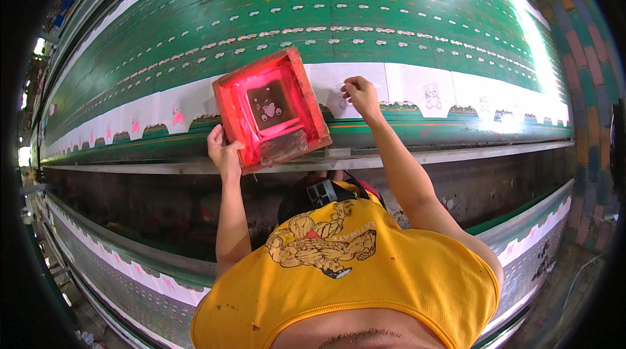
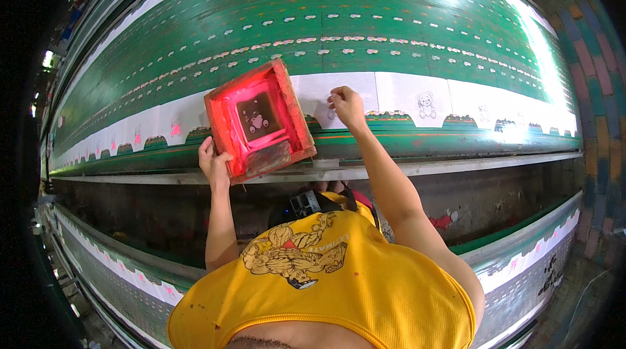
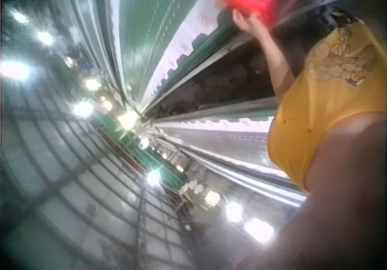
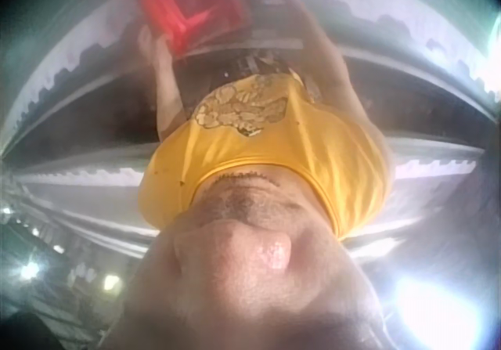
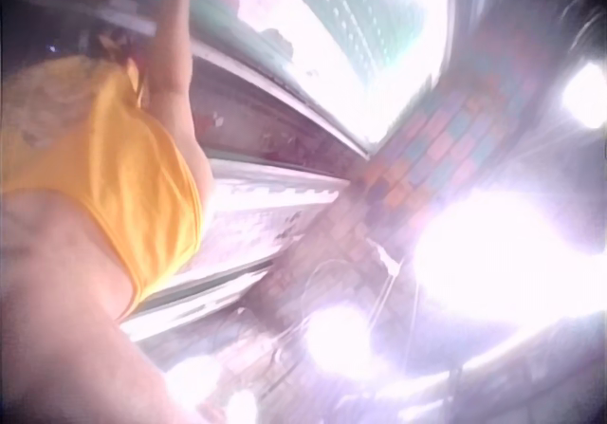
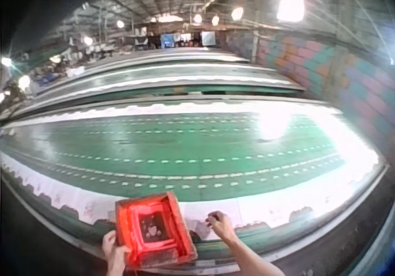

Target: The person uses a red square stencil to apply pink ink onto a long green textile moving on a conveyor belt. They repeatedly dip the stencil into ink and press it onto the fabric to create a repeating pattern of teddy bear images.

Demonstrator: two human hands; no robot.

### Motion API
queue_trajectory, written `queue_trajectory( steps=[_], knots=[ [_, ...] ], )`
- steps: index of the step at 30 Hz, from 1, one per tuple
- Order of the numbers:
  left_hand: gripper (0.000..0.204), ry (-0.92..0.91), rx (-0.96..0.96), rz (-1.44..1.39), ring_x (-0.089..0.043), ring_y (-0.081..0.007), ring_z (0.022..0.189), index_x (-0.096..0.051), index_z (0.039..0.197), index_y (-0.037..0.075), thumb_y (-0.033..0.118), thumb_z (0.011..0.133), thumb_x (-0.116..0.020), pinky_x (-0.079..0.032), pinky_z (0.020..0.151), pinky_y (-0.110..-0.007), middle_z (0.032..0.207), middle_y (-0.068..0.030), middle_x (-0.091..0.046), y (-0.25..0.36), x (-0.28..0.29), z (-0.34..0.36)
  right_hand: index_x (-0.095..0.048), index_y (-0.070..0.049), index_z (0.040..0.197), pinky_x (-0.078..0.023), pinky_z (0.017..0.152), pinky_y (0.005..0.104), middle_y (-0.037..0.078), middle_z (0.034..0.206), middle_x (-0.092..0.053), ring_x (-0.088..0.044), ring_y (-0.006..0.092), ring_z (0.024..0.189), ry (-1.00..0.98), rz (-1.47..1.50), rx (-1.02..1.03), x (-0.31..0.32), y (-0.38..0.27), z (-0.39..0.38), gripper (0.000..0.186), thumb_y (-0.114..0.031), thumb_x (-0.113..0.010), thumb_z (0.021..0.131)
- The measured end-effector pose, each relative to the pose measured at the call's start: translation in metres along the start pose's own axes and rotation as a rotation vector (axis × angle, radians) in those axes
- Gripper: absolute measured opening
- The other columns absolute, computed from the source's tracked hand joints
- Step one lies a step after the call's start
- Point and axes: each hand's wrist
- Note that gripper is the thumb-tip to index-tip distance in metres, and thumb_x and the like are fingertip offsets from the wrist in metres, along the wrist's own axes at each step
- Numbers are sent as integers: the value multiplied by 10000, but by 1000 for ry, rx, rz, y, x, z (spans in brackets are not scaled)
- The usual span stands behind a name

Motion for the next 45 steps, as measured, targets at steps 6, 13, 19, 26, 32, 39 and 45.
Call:
queue_trajectory(
  steps=[6, 13, 19, 26, 32, 39, 45],
  knots=[
    [780, -121, -18, -12, -567, -306, 1281, -431, 1377, -105, -165, 627, -634, -457, 1091, -384, 1406, -269, -542, -8, -59, 14, -659, 43, 1210, -564, 862, 327, 115, 1122, -713, -700, 184, 998, -75, 151, -43, 43, -2, -50, 270, -152, -563, 1051],
    [719, -277, -102, 120, -604, -277, 1222, -463, 1381, -90, -112, 681, -629, -479, 1064, -376, 1361, -212, -581, -23, -143, -9, -680, 57, 1239, -512, 939, 291, 101, 1209, -699, -662, 169, 1070, 155, 65, 158, 73, 18, -98, 284, -57, -583, 996],
    [703, -330, -81, 224, -651, -206, 1132, -541, 1406, -115, -85, 705, -591, -494, 998, -313, 1279, -194, -670, -51, -170, -32, -671, 43, 1276, -500, 974, 302, 116, 1228, -705, -657, 177, 1103, 197, 82, -15, 95, 43, -115, 345, -28, -589, 948],
    [696, -352, -105, 255, -649, -247, 1171, -549, 1392, -119, -84, 698, -594, -479, 1045, -342, 1291, -214, -665, -79, -171, -30, -667, 38, 1285, -497, 988, 306, 130, 1226, -717, -653, 180, 1116, 246, 91, -5, 98, 50, -119, 375, -45, -611, 924],
    [679, -330, -81, 274, -648, -258, 1193, -562, 1376, -119, -85, 699, -610, -479, 1046, -343, 1296, -224, -667, -79, -173, -33, -666, 40, 1286, -515, 977, 319, 140, 1210, -727, -679, 190, 1098, 243, 29, -49, 100, 46, -118, 387, -71, -626, 918],
    [676, -323, -86, 337, -644, -277, 1212, -567, 1366, -128, -72, 694, -615, -471, 1061, -352, 1303, -250, -662, -84, -173, -30, -678, 37, 1258, -533, 949, 354, 177, 1192, -722, -702, 270, 1069, 255, -107, -3, 103, 47, -114, 382, -137, -667, 918],
    [686, -328, -64, 341, -637, -291, 1225, -561, 1363, -140, -62, 684, -624, -460, 1073, -355, 1314, -266, -656, -81, -172, -30, -700, 11, 1146, -503, 981, 444, 162, 1183, -671, -625, 359, 1111, 220, -615, 574, 76, 0, -135, 361, -174, -770, 844]
  ],
)
Point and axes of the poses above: each hand's wrist, its own z-axis towards the middle knuckle, its own x-axis out of the back of the hand, y = z × x
